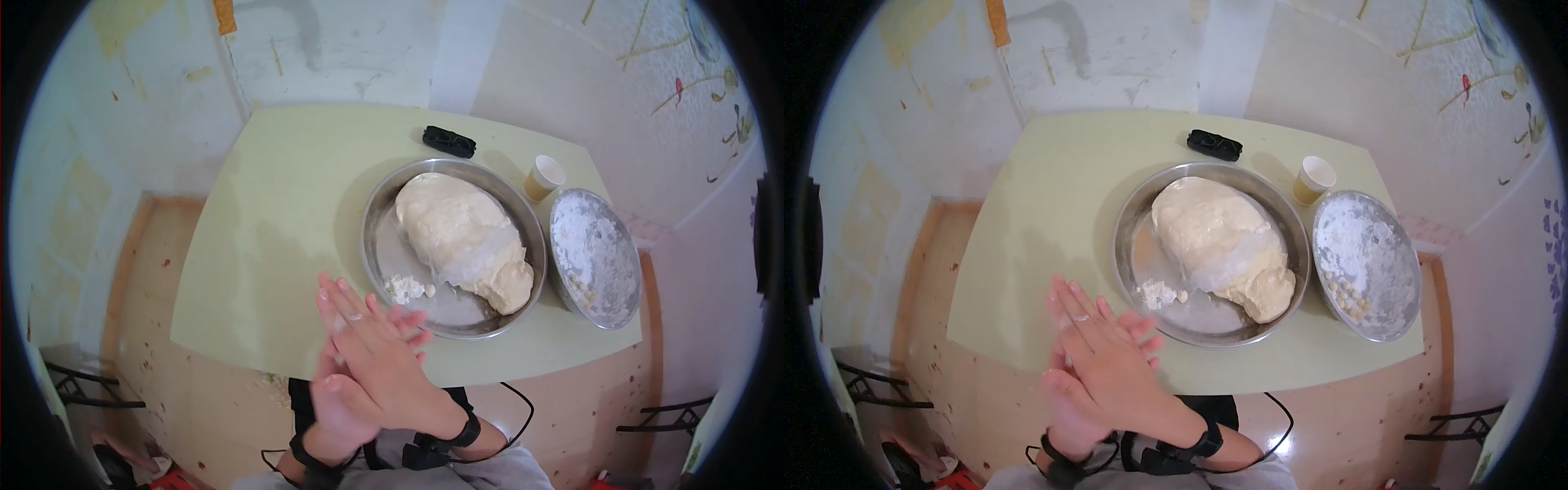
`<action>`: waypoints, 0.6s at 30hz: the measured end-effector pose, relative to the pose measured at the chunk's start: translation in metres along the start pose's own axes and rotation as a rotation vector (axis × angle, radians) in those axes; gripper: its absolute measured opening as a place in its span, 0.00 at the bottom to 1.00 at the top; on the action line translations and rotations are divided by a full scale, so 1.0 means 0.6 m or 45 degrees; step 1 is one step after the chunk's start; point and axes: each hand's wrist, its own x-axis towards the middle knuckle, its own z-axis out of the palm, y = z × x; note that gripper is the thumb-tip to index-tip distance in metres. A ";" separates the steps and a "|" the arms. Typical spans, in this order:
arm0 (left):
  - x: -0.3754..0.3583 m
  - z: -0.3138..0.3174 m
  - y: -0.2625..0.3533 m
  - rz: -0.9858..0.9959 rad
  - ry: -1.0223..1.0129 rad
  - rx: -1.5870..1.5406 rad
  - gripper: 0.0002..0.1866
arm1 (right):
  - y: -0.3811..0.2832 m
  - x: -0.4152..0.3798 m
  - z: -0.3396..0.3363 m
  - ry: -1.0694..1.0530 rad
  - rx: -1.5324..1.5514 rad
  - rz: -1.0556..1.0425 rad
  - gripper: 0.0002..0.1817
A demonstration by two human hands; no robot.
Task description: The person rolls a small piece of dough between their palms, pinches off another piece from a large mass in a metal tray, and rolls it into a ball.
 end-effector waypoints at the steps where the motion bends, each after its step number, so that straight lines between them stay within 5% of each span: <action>1: 0.014 0.028 -0.004 -0.001 0.001 -0.003 0.40 | 0.001 -0.007 0.007 -0.002 0.000 0.003 0.42; 3: 0.056 0.095 -0.024 0.692 1.139 0.240 0.36 | -0.004 -0.018 0.029 -0.139 -0.022 -0.039 0.42; 4: 0.040 0.061 -0.003 0.694 1.131 0.241 0.36 | -0.014 -0.022 0.037 -0.134 -0.027 -0.041 0.42; 6: 0.000 -0.041 0.052 0.321 -0.030 -0.508 0.41 | -0.043 -0.024 0.045 -0.139 0.098 -0.098 0.42; 9: 0.015 -0.064 0.004 0.098 0.028 0.062 0.40 | -0.056 -0.006 0.037 -0.164 0.096 -0.142 0.42; 13: 0.004 -0.016 -0.017 -0.114 -0.198 -0.020 0.40 | -0.034 0.019 0.010 -0.051 -0.107 -0.026 0.41; 18: 0.006 -0.028 0.007 0.125 -0.131 -0.360 0.42 | -0.023 -0.008 0.016 -0.128 -0.143 -0.035 0.41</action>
